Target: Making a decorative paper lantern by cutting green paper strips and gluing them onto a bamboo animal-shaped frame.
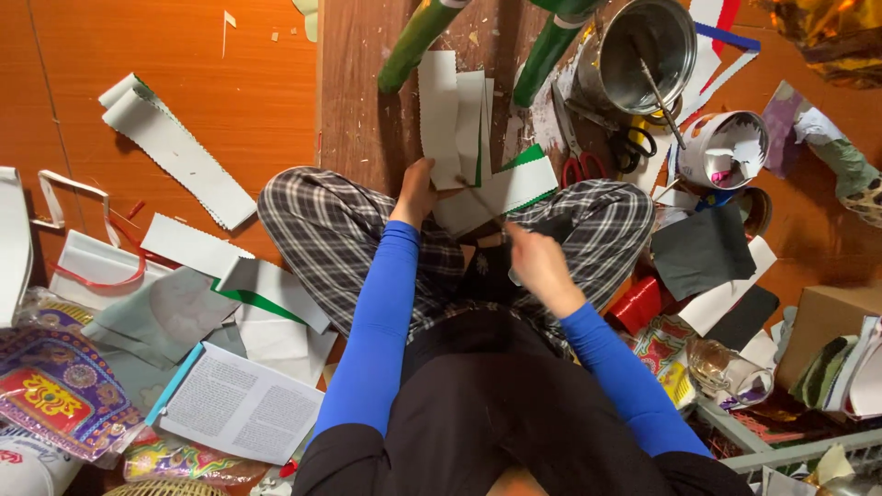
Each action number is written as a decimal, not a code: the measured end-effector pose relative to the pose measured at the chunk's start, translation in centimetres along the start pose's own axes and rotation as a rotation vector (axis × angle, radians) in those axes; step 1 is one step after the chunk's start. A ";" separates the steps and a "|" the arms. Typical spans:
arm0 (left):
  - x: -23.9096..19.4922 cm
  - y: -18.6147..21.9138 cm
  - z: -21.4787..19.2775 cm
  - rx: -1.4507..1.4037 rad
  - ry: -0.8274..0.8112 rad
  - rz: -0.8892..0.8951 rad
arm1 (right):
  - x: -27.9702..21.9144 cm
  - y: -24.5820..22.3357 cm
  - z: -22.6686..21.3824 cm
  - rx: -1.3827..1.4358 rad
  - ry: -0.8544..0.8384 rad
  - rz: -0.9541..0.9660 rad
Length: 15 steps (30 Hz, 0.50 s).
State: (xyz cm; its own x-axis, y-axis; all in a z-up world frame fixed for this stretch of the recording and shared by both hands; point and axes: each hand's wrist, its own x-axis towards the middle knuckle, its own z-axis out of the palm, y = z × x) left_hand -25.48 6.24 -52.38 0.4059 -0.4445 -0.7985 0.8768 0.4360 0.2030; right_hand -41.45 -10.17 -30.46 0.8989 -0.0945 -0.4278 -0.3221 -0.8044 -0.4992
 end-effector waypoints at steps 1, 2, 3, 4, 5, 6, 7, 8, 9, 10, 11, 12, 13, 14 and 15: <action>0.5 -0.5 -0.5 0.035 -0.067 0.032 | -0.3 -0.5 0.1 0.001 -0.008 0.016; 1.1 -0.9 -0.9 0.070 -0.133 0.065 | -0.7 -1.1 0.2 0.002 -0.015 0.032; -0.3 -0.2 0.1 0.071 -0.132 0.064 | -0.7 -0.6 0.1 0.004 -0.016 0.033; -1.7 0.5 1.1 0.130 -0.088 0.033 | -0.7 -0.2 0.0 -0.009 -0.043 0.057; -3.0 1.4 2.2 0.189 -0.044 0.006 | -0.6 0.2 -0.1 -0.022 -0.067 0.077; -3.1 1.2 2.1 0.190 -0.044 0.007 | 0.1 0.6 -0.8 -0.021 -0.066 0.077; -3.0 1.3 2.1 0.193 -0.050 0.011 | 1.0 1.0 -1.5 -0.036 -0.016 0.060; -3.1 1.4 2.2 0.196 -0.056 0.014 | 1.8 1.3 -2.3 -0.051 0.035 0.044; -2.3 0.9 1.7 0.204 -0.062 0.020 | 3.9 0.9 -2.5 -0.050 0.046 0.041; -1.6 0.5 1.2 0.193 -0.066 0.010 | 5.9 0.5 -2.9 -0.041 0.098 0.005; -0.9 0.1 0.7 0.184 -0.070 0.002 | 7.9 0.0 -3.3 -0.030 0.150 -0.032; -0.7 -0.2 0.2 0.193 -0.075 0.008 | 10.5 0.8 -1.4 -0.027 0.162 -0.035; -0.4 -0.4 -0.2 0.227 -0.082 0.037 | 13.1 1.5 0.3 -0.023 0.207 -0.079; -0.1 -0.6 -0.7 0.261 -0.089 0.066 | 15.8 2.2 2.0 -0.019 0.252 -0.123; -0.1 -0.8 -0.7 0.272 -0.091 0.075 | 17.3 1.3 2.6 -0.013 0.264 -0.128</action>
State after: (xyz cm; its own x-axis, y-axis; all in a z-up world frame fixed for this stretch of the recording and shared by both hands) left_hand -26.40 6.49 -52.83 0.4831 -0.4930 -0.7236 0.8752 0.2502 0.4139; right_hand -27.08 -11.37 -40.45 0.9788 -0.1393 -0.1502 -0.1984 -0.8268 -0.5263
